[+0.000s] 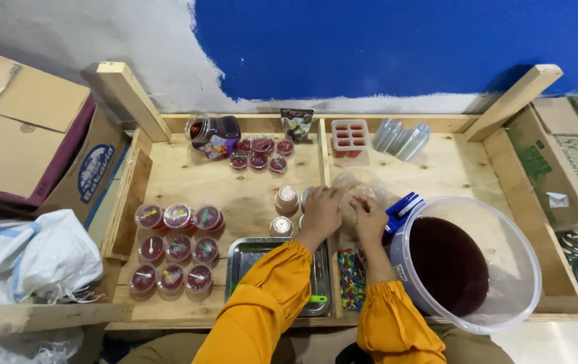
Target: The person fills a small plastic container with a liquid from a large bucket using a green ladle and then places a lid on the container.
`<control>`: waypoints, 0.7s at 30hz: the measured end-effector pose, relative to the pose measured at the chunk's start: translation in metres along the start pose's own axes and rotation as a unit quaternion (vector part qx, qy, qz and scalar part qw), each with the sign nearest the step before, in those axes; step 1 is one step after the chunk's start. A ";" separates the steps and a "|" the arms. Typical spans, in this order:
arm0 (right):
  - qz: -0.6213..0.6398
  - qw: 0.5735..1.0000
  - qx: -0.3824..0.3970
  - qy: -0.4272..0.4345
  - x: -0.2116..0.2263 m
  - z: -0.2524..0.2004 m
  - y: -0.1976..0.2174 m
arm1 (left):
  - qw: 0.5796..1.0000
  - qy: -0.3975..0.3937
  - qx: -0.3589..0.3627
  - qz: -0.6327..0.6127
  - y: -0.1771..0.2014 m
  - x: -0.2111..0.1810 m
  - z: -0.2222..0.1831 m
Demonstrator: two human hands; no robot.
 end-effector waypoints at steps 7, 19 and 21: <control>0.254 0.963 0.087 -0.027 0.050 -0.041 0.011 | 0.948 0.160 -0.024 -0.275 0.042 0.030 -0.056; 0.244 0.925 0.289 -0.034 0.109 -0.176 -0.015 | 0.775 0.354 -0.124 -0.508 0.087 0.089 -0.228; 0.200 0.925 0.318 -0.056 0.096 -0.191 -0.027 | 0.721 0.397 -0.135 -0.552 0.066 0.102 -0.253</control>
Point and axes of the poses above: each hand's wrist, its own z-axis towards the middle knuckle, its own y-axis out of the back of the hand, x = y × z, the point moved 10 cm from there along z, towards the middle knuckle, and after that the axes turned 5 degrees about -z, right-handed, at the moved point
